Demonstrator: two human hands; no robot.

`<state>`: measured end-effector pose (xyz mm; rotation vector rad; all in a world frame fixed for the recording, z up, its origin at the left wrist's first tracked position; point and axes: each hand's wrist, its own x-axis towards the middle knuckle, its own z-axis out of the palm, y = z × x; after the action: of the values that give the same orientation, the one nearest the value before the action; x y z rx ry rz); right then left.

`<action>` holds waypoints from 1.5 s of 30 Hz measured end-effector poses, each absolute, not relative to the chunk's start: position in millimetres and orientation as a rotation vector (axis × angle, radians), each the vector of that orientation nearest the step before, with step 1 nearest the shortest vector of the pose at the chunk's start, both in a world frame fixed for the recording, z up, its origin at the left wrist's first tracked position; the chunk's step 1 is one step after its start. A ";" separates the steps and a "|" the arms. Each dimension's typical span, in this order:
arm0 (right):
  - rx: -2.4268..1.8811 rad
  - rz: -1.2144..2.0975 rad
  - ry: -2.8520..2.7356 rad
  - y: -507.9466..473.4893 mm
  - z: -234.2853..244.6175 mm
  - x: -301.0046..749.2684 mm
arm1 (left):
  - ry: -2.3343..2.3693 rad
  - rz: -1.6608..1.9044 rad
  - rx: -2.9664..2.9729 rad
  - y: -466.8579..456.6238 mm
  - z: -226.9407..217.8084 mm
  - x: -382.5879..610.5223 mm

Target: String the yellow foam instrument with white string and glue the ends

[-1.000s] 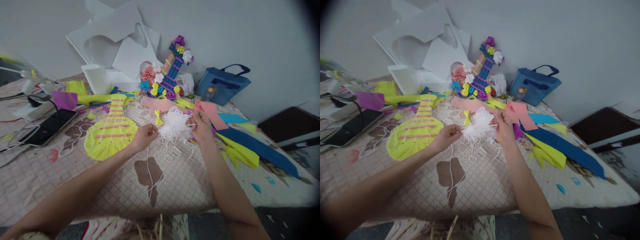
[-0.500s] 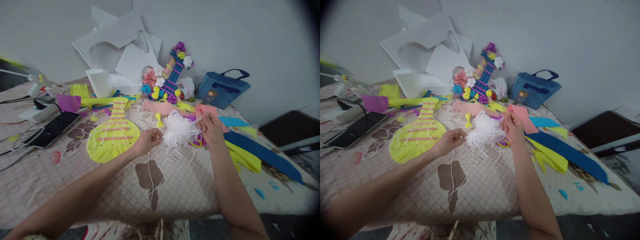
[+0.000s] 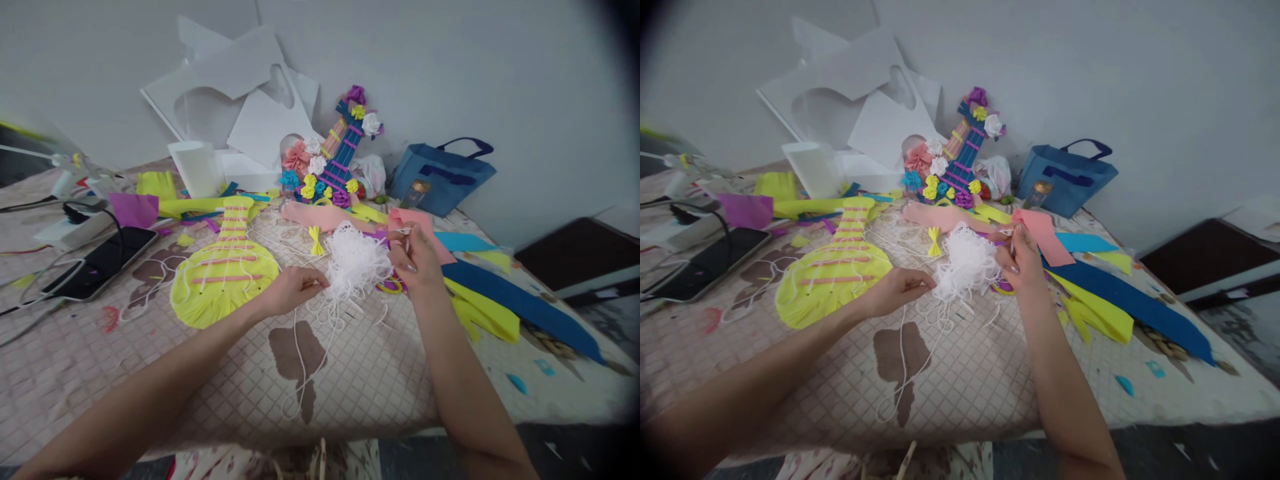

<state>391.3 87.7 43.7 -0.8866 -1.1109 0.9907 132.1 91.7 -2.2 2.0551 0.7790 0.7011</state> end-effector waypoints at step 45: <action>-1.509 0.138 -2.146 68.7 16.9 327.6 | 0.873 0.681 2.015 103.5 3.8 119.9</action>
<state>327.6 68.7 16.9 -1.5086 -2.1465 0.1376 119.9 103.5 3.8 2.0146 0.8727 0.6806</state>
